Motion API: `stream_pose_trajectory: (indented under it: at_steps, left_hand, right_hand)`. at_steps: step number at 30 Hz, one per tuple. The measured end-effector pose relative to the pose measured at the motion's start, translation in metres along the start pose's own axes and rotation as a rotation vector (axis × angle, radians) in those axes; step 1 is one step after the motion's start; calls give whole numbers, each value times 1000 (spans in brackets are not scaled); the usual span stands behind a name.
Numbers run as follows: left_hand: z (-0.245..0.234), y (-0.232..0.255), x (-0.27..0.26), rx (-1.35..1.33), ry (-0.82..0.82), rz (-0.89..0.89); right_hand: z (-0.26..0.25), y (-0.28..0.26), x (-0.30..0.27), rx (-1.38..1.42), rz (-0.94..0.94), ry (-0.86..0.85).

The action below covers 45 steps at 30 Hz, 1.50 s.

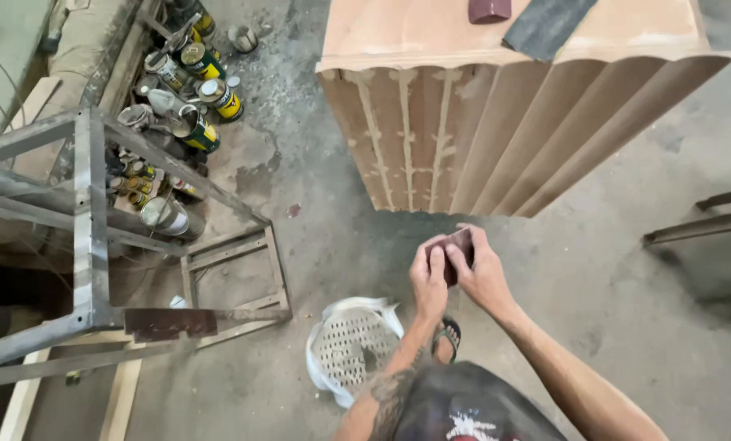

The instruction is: The person sands the surface of a wooden furniture component using pieces of sandpaper by hand.

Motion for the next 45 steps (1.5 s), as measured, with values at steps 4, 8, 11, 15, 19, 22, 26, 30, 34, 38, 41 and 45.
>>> stream_pose_trajectory:
  at_steps: [4,8,11,15,19,22,26,30,34,38,41,45]
  left_hand:
    - [0,4,11,68,-144,100]
    - [-10,-3,13,225,-219,160]
    - [-18,-3,23,325,-240,215]
    - [-23,68,61,316,-190,429]
    - [-33,156,106,422,-101,671]
    - [-26,212,149,492,-48,896]
    - [-8,253,211,633,-3,1194]
    - [17,258,272,760,-127,1096]
    - [34,230,321,974,-179,808]
    - [36,224,330,1208,-253,550]
    - [43,229,324,1321,-276,606]
    - [42,226,329,1267,-307,568]
  right_hand:
    - [-16,-3,3,44,-4,87]
    - [-39,11,7,74,-53,271]
    - [-57,5,6,39,-166,388]
    - [-64,34,32,64,-224,458]
    - [-64,49,53,69,-302,547]
    - [-73,42,67,77,-392,612]
    - [-84,41,73,79,-479,648]
    - [-105,12,62,80,-417,580]
    - [-112,31,67,39,-397,620]
    - [-113,29,76,15,-461,630]
    - [-103,7,85,63,-472,665]
    - [-82,-23,113,108,-439,656]
Point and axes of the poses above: each hand's wrist, its own x-axis towards the middle knuckle, its own z-axis out of the palm, y = z × x, the point moved 5 cm from there along x, towards the middle knuckle, and after that the axes turned 3 degrees about z, right-handed, at the moved point
